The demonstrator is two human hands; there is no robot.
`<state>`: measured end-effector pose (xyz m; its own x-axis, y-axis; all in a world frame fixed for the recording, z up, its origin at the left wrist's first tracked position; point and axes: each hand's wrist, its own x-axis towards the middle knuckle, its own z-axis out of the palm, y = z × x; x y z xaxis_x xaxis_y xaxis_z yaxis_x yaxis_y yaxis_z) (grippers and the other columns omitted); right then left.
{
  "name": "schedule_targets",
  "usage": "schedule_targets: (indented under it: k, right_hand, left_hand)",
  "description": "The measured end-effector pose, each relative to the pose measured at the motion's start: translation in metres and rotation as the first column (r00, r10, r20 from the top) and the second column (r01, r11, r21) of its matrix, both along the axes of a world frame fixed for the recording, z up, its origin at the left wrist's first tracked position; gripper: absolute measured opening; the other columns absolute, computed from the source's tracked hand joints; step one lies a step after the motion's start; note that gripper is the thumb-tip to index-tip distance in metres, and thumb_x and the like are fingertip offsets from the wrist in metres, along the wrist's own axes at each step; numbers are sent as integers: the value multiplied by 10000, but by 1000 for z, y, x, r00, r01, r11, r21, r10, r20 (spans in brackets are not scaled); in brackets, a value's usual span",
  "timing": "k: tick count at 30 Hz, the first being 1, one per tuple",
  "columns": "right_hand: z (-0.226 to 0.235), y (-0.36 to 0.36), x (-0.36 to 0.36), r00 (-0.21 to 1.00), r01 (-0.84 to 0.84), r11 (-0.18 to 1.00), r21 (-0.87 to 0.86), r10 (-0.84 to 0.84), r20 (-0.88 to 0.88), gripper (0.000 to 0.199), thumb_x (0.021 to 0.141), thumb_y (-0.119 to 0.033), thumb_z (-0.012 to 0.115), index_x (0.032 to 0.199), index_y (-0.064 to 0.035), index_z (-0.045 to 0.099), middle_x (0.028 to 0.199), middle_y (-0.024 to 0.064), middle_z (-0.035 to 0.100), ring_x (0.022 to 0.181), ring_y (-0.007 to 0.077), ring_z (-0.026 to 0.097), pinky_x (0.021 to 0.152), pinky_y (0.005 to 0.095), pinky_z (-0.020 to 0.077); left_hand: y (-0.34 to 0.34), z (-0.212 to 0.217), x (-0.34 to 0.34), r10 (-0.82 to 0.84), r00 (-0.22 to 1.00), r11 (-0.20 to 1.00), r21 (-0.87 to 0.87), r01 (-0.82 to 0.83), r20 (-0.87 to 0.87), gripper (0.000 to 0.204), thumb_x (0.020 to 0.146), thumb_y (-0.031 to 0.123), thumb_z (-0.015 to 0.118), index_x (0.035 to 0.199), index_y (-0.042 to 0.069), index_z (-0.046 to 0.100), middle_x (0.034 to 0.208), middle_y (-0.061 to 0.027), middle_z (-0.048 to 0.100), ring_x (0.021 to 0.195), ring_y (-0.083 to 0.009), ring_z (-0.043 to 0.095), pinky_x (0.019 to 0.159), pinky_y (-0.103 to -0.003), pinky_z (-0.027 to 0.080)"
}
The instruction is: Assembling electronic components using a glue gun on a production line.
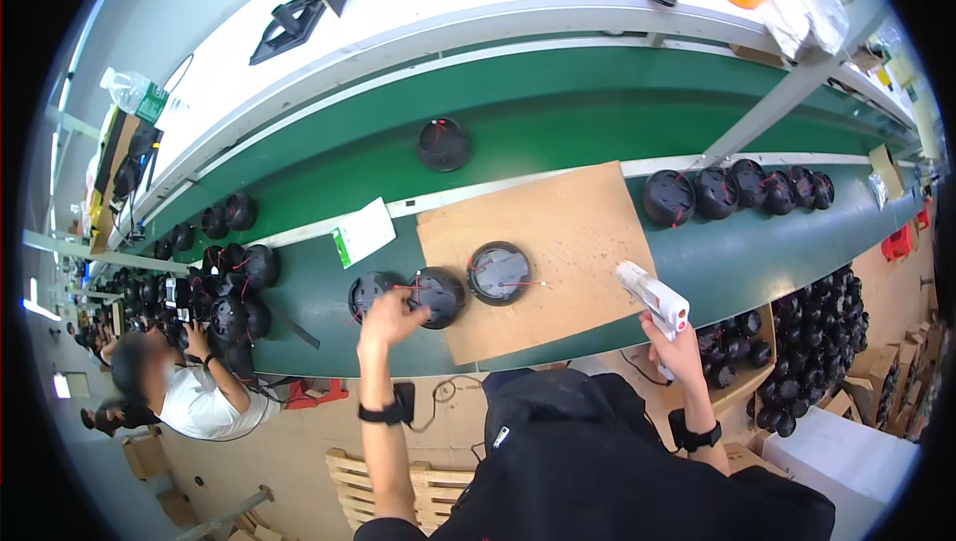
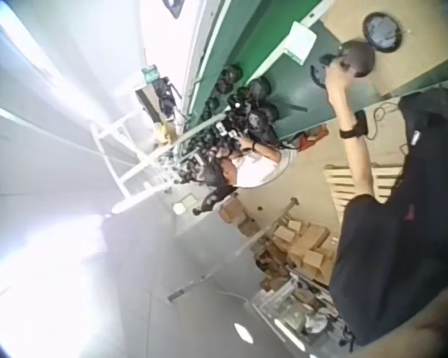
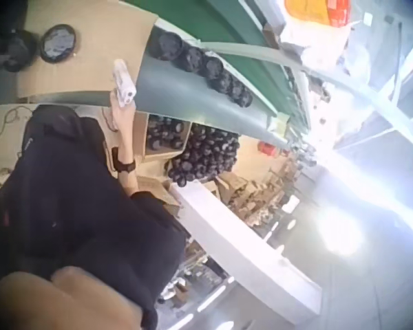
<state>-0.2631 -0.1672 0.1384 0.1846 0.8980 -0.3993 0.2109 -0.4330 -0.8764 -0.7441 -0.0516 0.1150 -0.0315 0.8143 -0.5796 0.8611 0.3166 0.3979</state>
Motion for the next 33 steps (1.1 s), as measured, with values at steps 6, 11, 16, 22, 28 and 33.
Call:
schedule_targets:
  k: [6,11,16,22,28,33]
  right_hand:
    - [-12,-15,-14,900,58,982,-177,-128,-416,353,877,-33,659,1209,-45,542,989,50,626,549,115,567,485,264,465]
    - [4,-40,-21,920,175,939,-297,-263,-290,514,750,78,552,1236,-61,464,1023,84,574,565,196,602,482,313,474]
    - [0,-64,-3,961,206,918,-338,-255,-107,593,764,53,584,1349,-26,523,948,79,661,708,157,644,624,287,495]
    - [-3,-49,-6,969,181,947,-266,-218,-116,420,845,30,634,1257,-16,564,1036,49,647,602,108,575,550,272,448]
    - [-26,-34,47,976,137,961,-242,-172,-131,259,899,-58,704,1116,-65,561,994,6,618,552,51,474,470,222,370]
    - [-45,9,74,990,-128,985,-116,121,-67,196,896,-77,684,1045,-68,555,1060,42,597,606,44,483,510,215,393]
  left_hand:
    - [205,-31,1,-72,987,844,536,-16,143,1353,606,563,879,1567,-3,114,1253,-309,613,1121,-413,640,994,-438,506]
    - [283,-81,70,102,990,952,299,-67,-101,1494,518,556,930,1607,226,-39,1582,-315,194,1339,-560,401,1054,-579,449]
    - [297,-117,75,125,987,862,481,-159,101,1452,492,448,966,1565,104,51,1448,-313,327,1248,-517,494,1013,-555,484]
    - [267,-39,46,-170,966,788,616,15,194,1082,490,401,957,1333,-73,471,1297,-276,577,1212,-372,584,1007,-415,508]
    - [20,20,170,-458,785,846,477,240,417,1282,461,328,974,1498,-53,324,1471,-288,449,1407,-413,419,1163,-471,360]
    - [-96,-75,253,-156,903,915,403,-20,399,1299,494,311,991,1536,-3,281,1518,-283,383,1392,-444,417,1138,-481,373]
